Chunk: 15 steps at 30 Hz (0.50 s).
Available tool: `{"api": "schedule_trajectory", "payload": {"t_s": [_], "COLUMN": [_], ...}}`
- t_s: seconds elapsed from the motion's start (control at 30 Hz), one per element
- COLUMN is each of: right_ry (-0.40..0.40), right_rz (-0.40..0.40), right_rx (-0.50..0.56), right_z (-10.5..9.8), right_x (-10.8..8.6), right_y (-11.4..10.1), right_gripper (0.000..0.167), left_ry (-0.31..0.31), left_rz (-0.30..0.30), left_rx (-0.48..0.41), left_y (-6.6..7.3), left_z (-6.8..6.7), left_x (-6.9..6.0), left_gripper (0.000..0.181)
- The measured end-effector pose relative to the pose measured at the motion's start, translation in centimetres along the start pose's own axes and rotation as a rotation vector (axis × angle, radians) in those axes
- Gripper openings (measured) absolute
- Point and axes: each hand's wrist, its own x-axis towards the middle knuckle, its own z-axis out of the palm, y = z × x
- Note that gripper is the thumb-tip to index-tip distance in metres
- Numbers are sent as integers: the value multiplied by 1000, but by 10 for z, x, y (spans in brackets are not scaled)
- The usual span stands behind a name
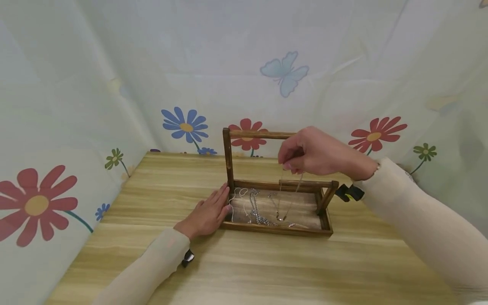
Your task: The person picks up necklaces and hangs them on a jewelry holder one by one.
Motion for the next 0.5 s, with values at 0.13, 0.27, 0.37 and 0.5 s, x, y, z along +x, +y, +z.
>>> {"api": "schedule_trajectory", "payload": {"t_s": [0.13,0.27,0.37,0.5], "right_ry": [5,2,5,13], "right_rz": [-9,-21,-24,-29], "right_rx": [3,8,13,21], "right_z": [1,2,2,3], "right_x": [5,11,16,20], "right_y": [-1,-4,-7,-9], "right_gripper": [12,11,12,12], "left_ry": [1,12,30,44], "left_rz": [9,16,22,28], "left_rx": [6,0,-12,-17], "left_y": [1,1,0,0], "left_z": [0,0,0,2], "left_x": [1,1,0,0], "left_gripper": [65,65,64,64]}}
